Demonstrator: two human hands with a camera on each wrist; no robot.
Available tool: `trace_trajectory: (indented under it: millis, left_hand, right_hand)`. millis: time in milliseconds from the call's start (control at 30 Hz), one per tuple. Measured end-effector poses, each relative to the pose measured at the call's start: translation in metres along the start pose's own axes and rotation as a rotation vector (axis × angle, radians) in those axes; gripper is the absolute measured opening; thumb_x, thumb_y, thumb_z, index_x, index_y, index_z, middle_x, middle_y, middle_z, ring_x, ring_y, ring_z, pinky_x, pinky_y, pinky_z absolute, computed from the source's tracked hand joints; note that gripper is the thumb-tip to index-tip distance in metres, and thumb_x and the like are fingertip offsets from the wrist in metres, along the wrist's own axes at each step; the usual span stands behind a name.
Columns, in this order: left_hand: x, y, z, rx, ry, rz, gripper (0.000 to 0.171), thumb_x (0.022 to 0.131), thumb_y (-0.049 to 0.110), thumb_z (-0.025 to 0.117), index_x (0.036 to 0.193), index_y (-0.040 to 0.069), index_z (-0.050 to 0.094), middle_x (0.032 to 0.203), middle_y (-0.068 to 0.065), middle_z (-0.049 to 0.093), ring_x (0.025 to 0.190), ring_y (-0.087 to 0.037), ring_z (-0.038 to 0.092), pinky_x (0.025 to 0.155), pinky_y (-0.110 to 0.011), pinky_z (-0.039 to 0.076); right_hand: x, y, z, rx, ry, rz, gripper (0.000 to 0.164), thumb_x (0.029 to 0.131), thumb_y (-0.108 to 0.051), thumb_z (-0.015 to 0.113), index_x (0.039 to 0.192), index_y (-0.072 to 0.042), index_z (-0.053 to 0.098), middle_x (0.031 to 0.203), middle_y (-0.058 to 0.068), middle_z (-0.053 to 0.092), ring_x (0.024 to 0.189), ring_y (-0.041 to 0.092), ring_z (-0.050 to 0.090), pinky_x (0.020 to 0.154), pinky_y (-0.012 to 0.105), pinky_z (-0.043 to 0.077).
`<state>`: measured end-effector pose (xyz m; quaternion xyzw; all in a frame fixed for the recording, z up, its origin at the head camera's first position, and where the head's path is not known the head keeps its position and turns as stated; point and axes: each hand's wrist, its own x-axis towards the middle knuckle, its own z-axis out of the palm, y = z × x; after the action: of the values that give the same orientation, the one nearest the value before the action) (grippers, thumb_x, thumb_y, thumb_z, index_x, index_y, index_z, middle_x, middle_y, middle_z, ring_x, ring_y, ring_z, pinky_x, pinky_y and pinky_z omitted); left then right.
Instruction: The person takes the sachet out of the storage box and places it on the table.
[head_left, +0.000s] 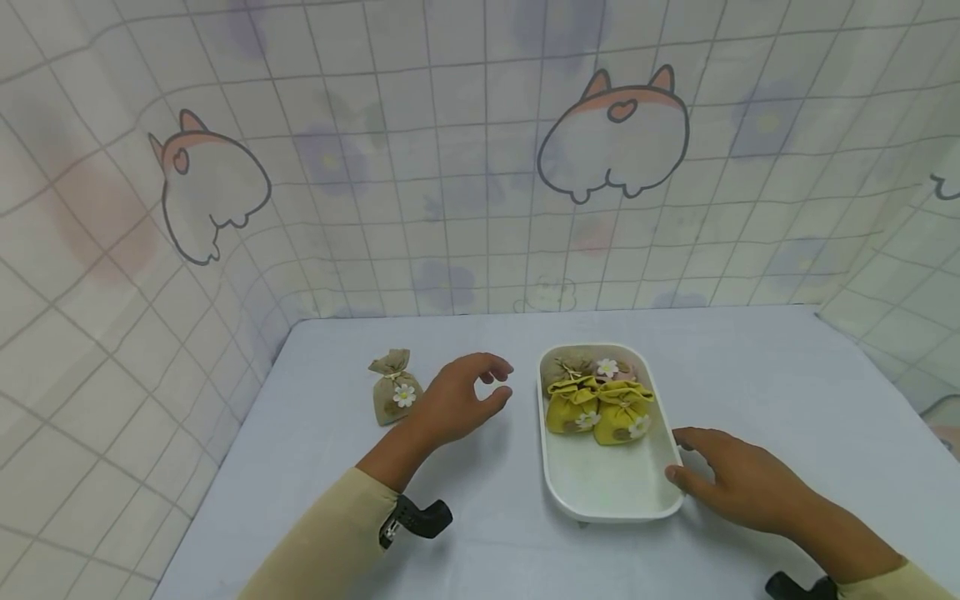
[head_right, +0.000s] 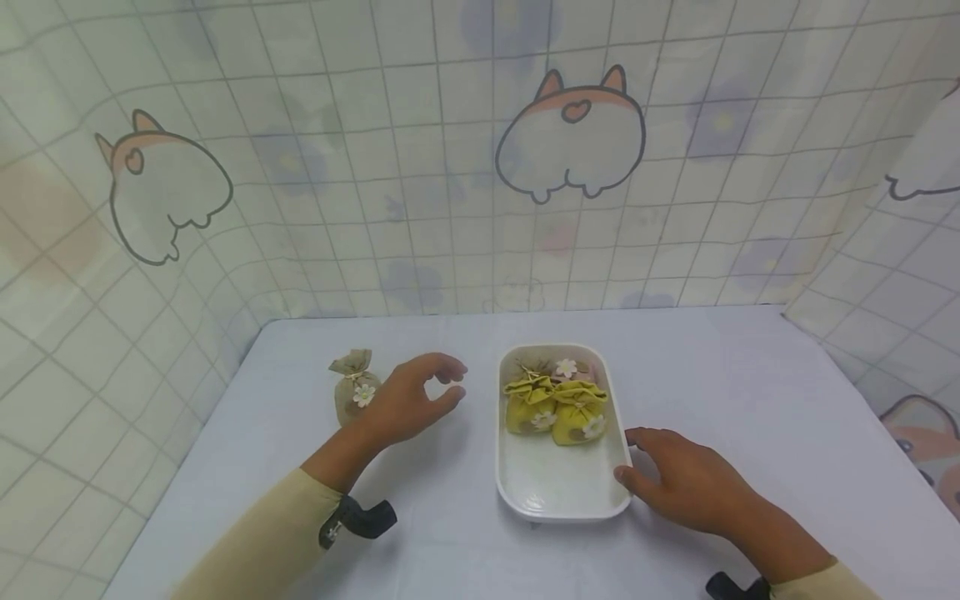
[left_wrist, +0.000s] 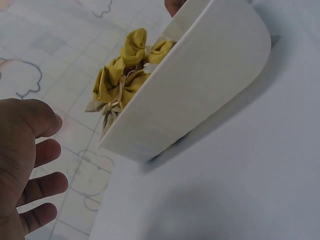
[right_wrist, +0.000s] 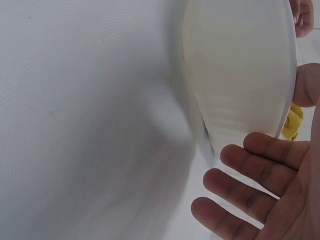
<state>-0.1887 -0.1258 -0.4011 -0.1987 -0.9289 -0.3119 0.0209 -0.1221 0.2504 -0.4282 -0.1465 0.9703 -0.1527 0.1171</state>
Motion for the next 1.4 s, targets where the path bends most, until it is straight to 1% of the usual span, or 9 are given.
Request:
trace_trajectory:
  millis: [100,300,467,600,733,967,1100,1233,1400]
  left_hand:
    - [0.002,0.002,0.003,-0.004,-0.016,0.001,0.03,0.097,0.028,0.072,0.124,0.018,0.068,0.115,0.006,0.068,0.108,-0.014,0.061,0.09,-0.036,0.053]
    - [0.005,0.003,0.01,-0.012,-0.029,0.016,0.029,0.097,0.026,0.072,0.124,0.016,0.069,0.116,0.005,0.069,0.109,-0.019,0.063,0.092,-0.037,0.052]
    - [0.006,0.005,0.014,-0.015,-0.04,0.015,0.029,0.096,0.027,0.072,0.124,0.018,0.068,0.116,0.006,0.068,0.11,-0.021,0.063,0.091,-0.038,0.052]
    - [0.009,0.005,0.018,-0.006,-0.044,0.028,0.029,0.097,0.027,0.072,0.124,0.019,0.068,0.115,0.007,0.068,0.109,-0.019,0.063,0.09,-0.036,0.052]
    - [0.012,0.005,0.023,-0.012,-0.052,0.051,0.029,0.097,0.026,0.072,0.125,0.017,0.068,0.115,0.006,0.068,0.108,-0.019,0.063,0.09,-0.035,0.052]
    - [0.017,0.012,0.032,-0.014,-0.078,0.072,0.03,0.098,0.028,0.071,0.125,0.017,0.068,0.112,0.008,0.067,0.108,-0.017,0.063,0.088,-0.031,0.052]
    - [0.017,0.015,0.034,-0.003,-0.081,0.069,0.029,0.098,0.028,0.071,0.125,0.018,0.068,0.111,0.008,0.066,0.105,-0.014,0.062,0.087,-0.029,0.052]
    - [0.017,0.015,0.036,-0.002,-0.078,0.059,0.028,0.097,0.028,0.072,0.124,0.019,0.068,0.11,0.009,0.066,0.103,-0.01,0.061,0.085,-0.028,0.052]
    - [0.017,0.018,0.037,-0.015,-0.092,0.046,0.025,0.097,0.026,0.073,0.121,0.019,0.068,0.111,0.009,0.066,0.103,-0.012,0.062,0.084,-0.027,0.052]
  right_hand:
    - [0.0,-0.001,0.0,0.0,-0.006,0.005,0.075,0.094,-0.063,0.061,0.138,-0.002,0.058,0.134,0.021,0.062,0.124,0.047,0.056,0.094,0.065,0.047]
    - [0.001,0.0,-0.001,-0.01,-0.002,-0.001,0.074,0.095,-0.063,0.06,0.139,-0.003,0.058,0.135,0.021,0.062,0.124,0.046,0.057,0.094,0.064,0.048]
    - [0.001,0.0,-0.001,-0.013,-0.007,0.0,0.074,0.095,-0.063,0.061,0.139,-0.003,0.058,0.135,0.022,0.061,0.124,0.047,0.056,0.094,0.065,0.047]
    - [0.002,0.0,0.0,-0.01,-0.001,-0.002,0.074,0.095,-0.062,0.061,0.139,-0.003,0.058,0.134,0.021,0.062,0.123,0.047,0.057,0.094,0.065,0.048]
    - [0.001,0.0,0.0,-0.004,0.0,-0.004,0.076,0.094,-0.064,0.06,0.139,-0.003,0.058,0.134,0.021,0.062,0.123,0.047,0.057,0.094,0.065,0.048]
    - [-0.002,0.004,-0.001,-0.017,0.01,-0.007,0.076,0.094,-0.065,0.06,0.138,-0.003,0.059,0.133,0.022,0.062,0.122,0.048,0.057,0.092,0.065,0.048]
    - [-0.002,0.005,-0.001,-0.014,0.012,-0.013,0.077,0.094,-0.066,0.06,0.138,-0.003,0.058,0.134,0.022,0.062,0.122,0.048,0.057,0.092,0.065,0.048]
    - [-0.001,0.003,-0.001,-0.009,0.004,-0.013,0.078,0.094,-0.066,0.059,0.139,-0.002,0.058,0.135,0.024,0.061,0.123,0.049,0.056,0.093,0.066,0.047]
    - [0.0,0.002,0.0,-0.001,0.001,-0.01,0.078,0.094,-0.065,0.059,0.139,-0.002,0.058,0.134,0.024,0.061,0.123,0.049,0.057,0.093,0.066,0.048]
